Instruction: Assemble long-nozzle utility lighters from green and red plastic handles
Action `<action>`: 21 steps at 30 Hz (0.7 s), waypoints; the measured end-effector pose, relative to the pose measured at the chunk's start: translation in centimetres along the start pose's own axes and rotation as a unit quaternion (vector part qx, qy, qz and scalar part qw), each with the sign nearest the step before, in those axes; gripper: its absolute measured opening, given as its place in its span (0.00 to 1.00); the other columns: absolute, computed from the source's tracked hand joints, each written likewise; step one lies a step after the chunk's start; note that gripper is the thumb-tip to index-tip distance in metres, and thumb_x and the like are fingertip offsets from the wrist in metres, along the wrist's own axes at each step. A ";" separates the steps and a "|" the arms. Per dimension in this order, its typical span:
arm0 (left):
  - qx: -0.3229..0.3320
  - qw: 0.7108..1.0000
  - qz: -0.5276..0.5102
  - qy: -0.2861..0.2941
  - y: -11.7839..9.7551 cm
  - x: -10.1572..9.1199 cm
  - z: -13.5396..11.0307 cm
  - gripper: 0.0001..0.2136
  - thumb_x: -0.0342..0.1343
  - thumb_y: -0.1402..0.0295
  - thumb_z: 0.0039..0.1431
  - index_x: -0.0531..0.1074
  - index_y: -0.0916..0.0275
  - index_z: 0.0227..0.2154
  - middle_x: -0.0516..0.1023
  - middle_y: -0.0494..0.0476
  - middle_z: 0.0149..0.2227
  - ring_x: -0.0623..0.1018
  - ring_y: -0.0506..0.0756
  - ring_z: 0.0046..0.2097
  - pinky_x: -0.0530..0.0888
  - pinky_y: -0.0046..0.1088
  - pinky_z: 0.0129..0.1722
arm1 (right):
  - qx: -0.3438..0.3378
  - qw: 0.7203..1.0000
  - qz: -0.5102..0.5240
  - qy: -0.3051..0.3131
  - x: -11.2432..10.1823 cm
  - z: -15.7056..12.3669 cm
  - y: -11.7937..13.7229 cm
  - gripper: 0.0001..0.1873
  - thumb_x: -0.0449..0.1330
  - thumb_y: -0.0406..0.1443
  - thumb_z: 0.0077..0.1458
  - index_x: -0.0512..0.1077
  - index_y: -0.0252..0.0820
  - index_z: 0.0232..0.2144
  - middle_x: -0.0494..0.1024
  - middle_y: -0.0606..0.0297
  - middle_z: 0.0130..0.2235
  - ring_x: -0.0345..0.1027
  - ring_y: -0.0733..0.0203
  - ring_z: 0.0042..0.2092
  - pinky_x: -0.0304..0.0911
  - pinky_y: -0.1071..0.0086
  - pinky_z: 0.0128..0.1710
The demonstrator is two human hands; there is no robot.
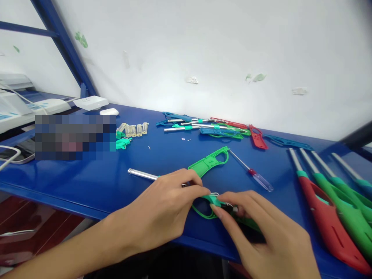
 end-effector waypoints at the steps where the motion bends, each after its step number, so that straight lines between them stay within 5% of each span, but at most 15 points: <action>1: 0.001 1.000 0.000 0.000 0.0 0.0 0.0 0.16 0.50 0.85 0.66 0.78 0.67 0.49 0.78 0.58 0.44 0.78 0.53 0.42 0.75 0.27 0.41 | 0.003 1.000 -0.004 0.002 0.0 0.0 0.0 0.05 0.59 0.41 0.68 0.75 0.51 0.41 0.81 0.69 0.36 0.77 0.61 0.34 0.69 0.69 0.35; 21: 0.015 1.000 0.004 -0.019 0.0 -0.1 -0.4 0.15 0.52 0.84 0.66 0.78 0.67 0.48 0.79 0.59 0.44 0.79 0.53 0.41 0.76 0.27 0.39 | -0.015 1.000 -0.016 0.018 0.0 0.0 -0.1 0.07 0.61 0.41 0.68 0.77 0.52 0.45 0.83 0.71 0.38 0.79 0.62 0.36 0.71 0.69 0.37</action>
Point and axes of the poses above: each hand's wrist, its own z-axis towards the middle knuckle, its own x-axis out of the palm, y = z × x, the point moved 8 cm from there along z, towards the middle knuckle
